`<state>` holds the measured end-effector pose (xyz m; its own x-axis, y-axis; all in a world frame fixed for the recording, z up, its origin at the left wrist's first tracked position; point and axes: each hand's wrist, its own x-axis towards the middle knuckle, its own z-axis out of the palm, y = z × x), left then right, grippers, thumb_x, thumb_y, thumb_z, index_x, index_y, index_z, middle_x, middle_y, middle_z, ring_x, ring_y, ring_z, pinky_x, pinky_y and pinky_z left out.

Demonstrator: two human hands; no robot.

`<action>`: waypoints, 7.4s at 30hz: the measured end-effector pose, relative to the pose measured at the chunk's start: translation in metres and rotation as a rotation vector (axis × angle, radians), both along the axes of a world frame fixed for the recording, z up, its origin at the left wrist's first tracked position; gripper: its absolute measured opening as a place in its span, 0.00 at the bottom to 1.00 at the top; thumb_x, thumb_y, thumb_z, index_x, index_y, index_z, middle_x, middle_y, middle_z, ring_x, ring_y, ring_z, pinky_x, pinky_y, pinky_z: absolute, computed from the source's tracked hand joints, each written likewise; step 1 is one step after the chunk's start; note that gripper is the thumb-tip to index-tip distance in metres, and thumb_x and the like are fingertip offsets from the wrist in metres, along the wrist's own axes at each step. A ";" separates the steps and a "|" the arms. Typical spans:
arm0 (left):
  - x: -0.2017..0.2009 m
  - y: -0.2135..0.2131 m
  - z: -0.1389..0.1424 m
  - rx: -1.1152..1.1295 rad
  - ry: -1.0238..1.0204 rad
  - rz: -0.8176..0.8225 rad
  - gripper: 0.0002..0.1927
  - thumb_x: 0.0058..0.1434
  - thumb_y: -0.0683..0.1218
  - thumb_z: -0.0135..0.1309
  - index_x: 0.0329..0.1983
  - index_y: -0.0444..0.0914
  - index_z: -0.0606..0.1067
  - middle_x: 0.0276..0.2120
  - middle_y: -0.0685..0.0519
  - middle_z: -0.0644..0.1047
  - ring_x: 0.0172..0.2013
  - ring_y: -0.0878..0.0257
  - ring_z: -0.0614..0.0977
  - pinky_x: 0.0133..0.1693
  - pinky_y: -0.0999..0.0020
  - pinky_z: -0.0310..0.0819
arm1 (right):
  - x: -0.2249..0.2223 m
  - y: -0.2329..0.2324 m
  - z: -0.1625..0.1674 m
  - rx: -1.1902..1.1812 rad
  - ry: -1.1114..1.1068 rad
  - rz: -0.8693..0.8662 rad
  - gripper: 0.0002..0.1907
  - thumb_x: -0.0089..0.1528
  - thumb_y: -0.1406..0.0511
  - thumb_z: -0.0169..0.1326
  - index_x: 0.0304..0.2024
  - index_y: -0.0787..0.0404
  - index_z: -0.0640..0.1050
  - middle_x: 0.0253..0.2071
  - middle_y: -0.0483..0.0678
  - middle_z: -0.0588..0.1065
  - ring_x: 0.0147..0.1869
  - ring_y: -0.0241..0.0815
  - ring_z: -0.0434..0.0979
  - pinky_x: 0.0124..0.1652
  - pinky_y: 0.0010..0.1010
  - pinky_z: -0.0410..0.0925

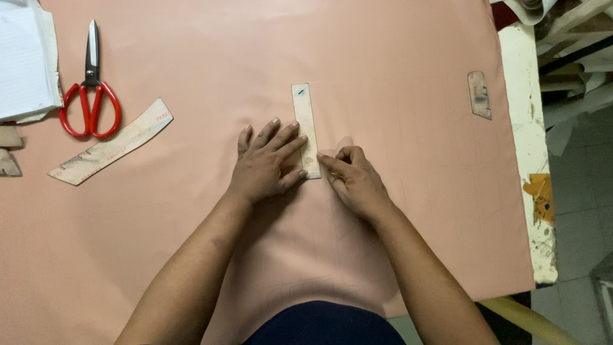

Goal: The person smooths a large piece of peach-colored fabric on a table, then uses a ruler and chalk to draw straight lines and pattern outlines on the fabric. The person repeatedly repositions the ruler and draws additional lines across the fabric surface.

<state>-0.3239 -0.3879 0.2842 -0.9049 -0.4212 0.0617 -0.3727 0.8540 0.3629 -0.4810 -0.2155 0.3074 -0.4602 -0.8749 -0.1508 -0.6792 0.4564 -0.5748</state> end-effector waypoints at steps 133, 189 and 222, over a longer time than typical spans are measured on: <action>0.058 0.011 0.004 -0.134 0.161 0.165 0.18 0.68 0.54 0.50 0.59 0.50 0.77 0.68 0.55 0.71 0.68 0.62 0.68 0.68 0.51 0.50 | 0.048 -0.006 -0.013 -0.372 -0.515 -0.285 0.04 0.64 0.70 0.59 0.42 0.62 0.80 0.43 0.46 0.80 0.47 0.35 0.80 0.50 0.26 0.75; 0.089 0.207 -0.006 -0.001 0.186 -0.117 0.29 0.61 0.58 0.56 0.63 0.44 0.71 0.65 0.46 0.68 0.67 0.48 0.66 0.65 0.44 0.48 | 0.029 0.395 -0.057 -0.750 -0.282 -1.425 0.11 0.69 0.66 0.52 0.53 0.60 0.73 0.35 0.43 0.73 0.28 0.30 0.68 0.23 0.23 0.59; 0.107 0.284 -0.030 0.122 -0.015 0.083 0.27 0.62 0.63 0.52 0.65 0.63 0.72 0.77 0.55 0.56 0.76 0.54 0.51 0.70 0.42 0.25 | -0.046 0.589 -0.086 0.026 -0.804 -0.887 0.15 0.60 0.59 0.64 0.39 0.63 0.78 0.29 0.45 0.79 0.24 0.31 0.72 0.20 0.21 0.54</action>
